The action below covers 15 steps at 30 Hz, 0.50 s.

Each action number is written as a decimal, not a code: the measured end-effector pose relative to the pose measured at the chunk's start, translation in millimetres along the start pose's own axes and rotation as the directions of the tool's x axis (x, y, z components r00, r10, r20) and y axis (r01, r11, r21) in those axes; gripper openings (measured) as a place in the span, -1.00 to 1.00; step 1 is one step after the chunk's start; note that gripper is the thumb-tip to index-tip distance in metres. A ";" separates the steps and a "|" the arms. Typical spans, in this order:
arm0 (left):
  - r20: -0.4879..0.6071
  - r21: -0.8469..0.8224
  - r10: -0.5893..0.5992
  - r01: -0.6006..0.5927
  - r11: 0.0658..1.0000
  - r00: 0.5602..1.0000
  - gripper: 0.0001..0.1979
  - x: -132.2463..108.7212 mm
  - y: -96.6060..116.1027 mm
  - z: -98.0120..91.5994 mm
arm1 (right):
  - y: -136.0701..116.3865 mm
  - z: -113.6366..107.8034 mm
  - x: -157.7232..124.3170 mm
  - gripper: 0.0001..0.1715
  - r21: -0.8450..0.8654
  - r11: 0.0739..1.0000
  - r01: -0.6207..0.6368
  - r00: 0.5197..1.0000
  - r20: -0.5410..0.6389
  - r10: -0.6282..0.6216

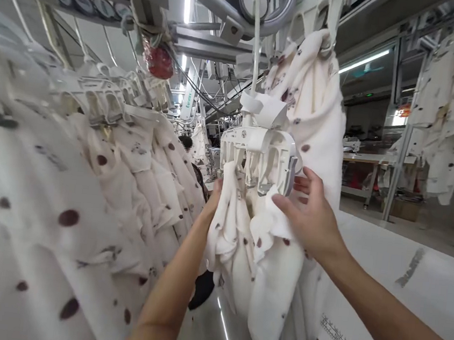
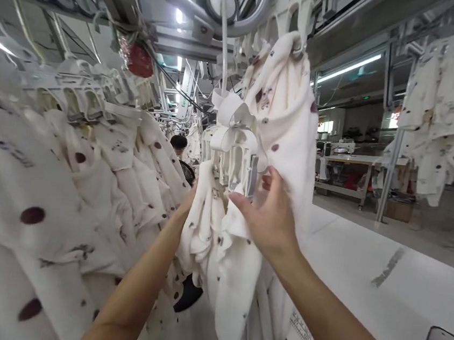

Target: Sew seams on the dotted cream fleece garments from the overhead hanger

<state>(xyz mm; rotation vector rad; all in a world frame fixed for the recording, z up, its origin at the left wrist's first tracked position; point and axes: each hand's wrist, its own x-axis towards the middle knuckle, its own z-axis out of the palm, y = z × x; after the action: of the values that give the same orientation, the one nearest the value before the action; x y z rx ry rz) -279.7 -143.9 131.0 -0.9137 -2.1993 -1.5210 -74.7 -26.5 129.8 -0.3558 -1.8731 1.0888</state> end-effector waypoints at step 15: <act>0.272 0.314 0.363 -0.439 0.842 0.891 -0.69 11.0 179.5 -70.1 | -11.2 -32.8 4.3 -0.35 0.051 0.994 0.095 0.985 -0.152 -0.087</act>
<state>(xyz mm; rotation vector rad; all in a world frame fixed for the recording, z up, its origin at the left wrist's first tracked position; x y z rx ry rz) -176.6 -163.2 293.1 -1.3405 -2.1354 -0.8140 -48.1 -12.5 147.6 -0.3066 -1.7052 1.0245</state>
